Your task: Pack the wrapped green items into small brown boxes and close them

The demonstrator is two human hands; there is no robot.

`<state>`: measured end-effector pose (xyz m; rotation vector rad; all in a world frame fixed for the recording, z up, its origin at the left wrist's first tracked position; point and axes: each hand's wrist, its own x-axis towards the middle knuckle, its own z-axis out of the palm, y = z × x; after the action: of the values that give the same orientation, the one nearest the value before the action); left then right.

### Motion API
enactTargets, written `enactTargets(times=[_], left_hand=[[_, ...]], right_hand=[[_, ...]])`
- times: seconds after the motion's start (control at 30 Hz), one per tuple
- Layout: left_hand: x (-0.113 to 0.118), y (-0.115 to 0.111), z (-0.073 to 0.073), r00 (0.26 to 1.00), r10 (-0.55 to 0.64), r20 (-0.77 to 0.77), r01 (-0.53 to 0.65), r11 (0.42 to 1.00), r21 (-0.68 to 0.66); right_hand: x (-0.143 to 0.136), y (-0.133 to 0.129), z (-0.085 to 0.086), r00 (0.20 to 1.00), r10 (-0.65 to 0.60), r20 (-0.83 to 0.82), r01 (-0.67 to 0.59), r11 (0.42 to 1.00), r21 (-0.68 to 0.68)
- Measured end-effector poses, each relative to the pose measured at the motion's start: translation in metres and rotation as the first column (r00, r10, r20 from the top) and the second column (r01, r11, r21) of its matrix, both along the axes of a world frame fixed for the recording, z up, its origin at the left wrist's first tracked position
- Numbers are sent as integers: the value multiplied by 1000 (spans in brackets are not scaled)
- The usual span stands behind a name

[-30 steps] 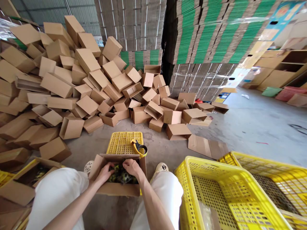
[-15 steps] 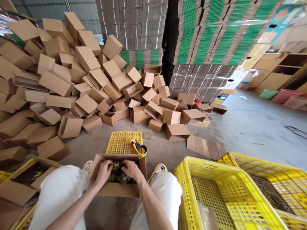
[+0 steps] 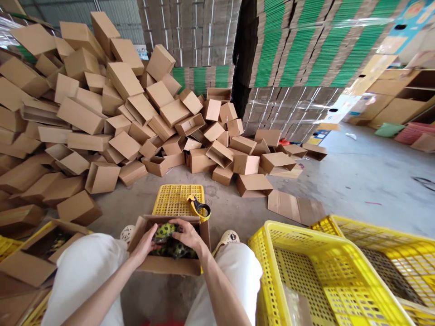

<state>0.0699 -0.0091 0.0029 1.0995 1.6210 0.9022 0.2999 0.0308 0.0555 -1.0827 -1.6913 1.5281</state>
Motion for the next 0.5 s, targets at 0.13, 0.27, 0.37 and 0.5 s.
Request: enactTargets(times=[0.13, 0.27, 0.37, 0.5], left_hand=[[0, -5, 6, 958, -7, 286, 12, 1000, -16], [-4, -7, 21, 907, -5, 421, -28, 997, 71], [-8, -1, 28, 901, 52, 431, -68, 997, 22], [-12, 9, 19, 992, -63, 107, 72, 994, -83]], right_hand=[[-3, -3, -1, 986, -35, -161, 17, 993, -116], [3, 3, -5, 987, -159, 0, 159, 987, -39], [9, 6, -9, 926, -146, 348, 114, 987, 109], [13, 1, -13, 831, -125, 542, 6, 976, 216]])
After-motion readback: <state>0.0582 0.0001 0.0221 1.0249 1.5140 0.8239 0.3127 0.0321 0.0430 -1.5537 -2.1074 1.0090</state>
